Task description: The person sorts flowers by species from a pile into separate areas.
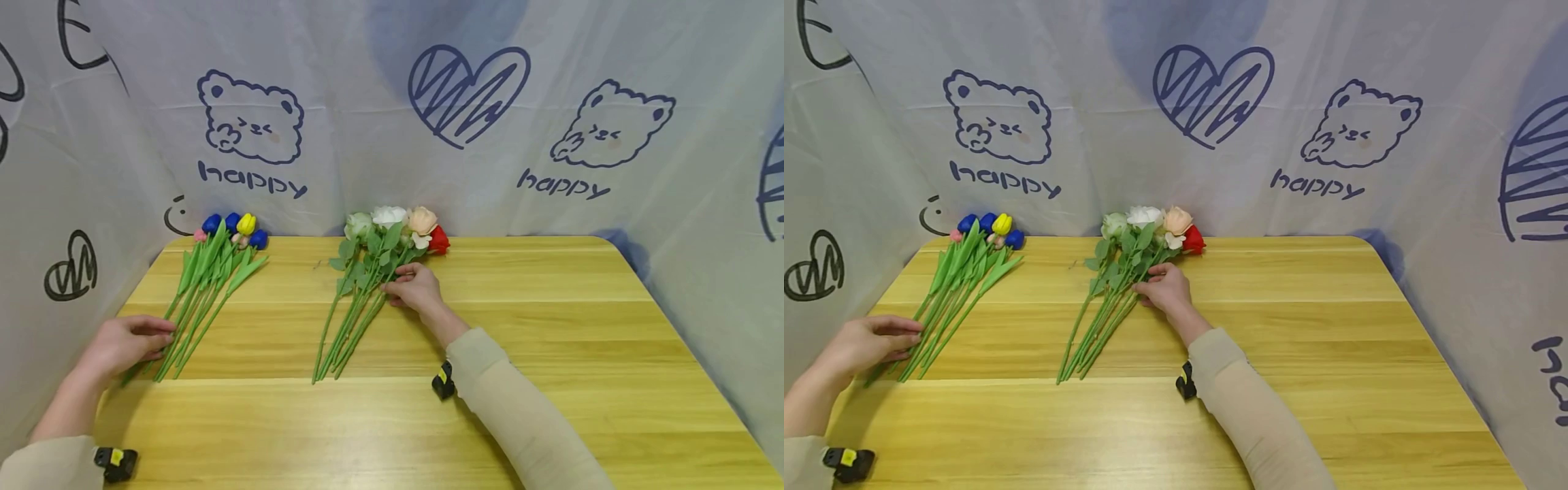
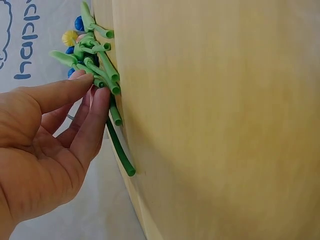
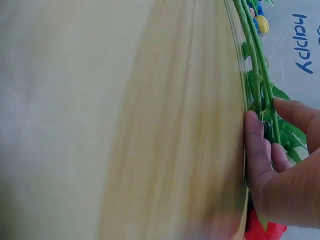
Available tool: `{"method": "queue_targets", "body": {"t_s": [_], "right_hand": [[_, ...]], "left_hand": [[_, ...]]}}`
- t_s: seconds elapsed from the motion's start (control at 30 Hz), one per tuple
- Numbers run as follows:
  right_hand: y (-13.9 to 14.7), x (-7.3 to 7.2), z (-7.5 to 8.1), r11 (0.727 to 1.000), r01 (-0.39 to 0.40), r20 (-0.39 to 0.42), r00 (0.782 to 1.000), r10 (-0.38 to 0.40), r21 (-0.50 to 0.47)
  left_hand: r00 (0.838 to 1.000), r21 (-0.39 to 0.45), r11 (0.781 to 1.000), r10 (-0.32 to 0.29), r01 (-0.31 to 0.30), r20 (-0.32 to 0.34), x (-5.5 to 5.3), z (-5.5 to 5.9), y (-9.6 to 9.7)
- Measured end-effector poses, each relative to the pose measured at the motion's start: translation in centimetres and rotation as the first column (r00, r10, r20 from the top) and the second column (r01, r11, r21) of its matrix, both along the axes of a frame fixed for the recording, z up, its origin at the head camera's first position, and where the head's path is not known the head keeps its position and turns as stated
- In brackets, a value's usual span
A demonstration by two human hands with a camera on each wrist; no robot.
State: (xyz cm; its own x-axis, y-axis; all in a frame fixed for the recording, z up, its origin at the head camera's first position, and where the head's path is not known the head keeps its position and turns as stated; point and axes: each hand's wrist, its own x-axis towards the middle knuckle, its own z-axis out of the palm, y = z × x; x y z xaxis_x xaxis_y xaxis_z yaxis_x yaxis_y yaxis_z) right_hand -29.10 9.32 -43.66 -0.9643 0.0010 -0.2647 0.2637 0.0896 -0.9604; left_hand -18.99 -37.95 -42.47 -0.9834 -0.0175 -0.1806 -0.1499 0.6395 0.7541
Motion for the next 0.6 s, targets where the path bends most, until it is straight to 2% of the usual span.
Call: {"method": "queue_targets", "body": {"t_s": [0.4,0.6], "right_hand": [[0.7,-0.1,0.1,1.000,0.003,0.021,1.000,-0.003,-0.007],[1.3,-0.2,0.4,1.000,0.006,0.013,1.000,-0.006,-0.028]], "left_hand": [[1.000,-0.019,1.000,-0.010,0.010,-0.015,-0.6,0.0,0.5],[0.998,-0.039,0.999,0.025,-0.027,-0.051,-0.7,0.6,1.3]]}}
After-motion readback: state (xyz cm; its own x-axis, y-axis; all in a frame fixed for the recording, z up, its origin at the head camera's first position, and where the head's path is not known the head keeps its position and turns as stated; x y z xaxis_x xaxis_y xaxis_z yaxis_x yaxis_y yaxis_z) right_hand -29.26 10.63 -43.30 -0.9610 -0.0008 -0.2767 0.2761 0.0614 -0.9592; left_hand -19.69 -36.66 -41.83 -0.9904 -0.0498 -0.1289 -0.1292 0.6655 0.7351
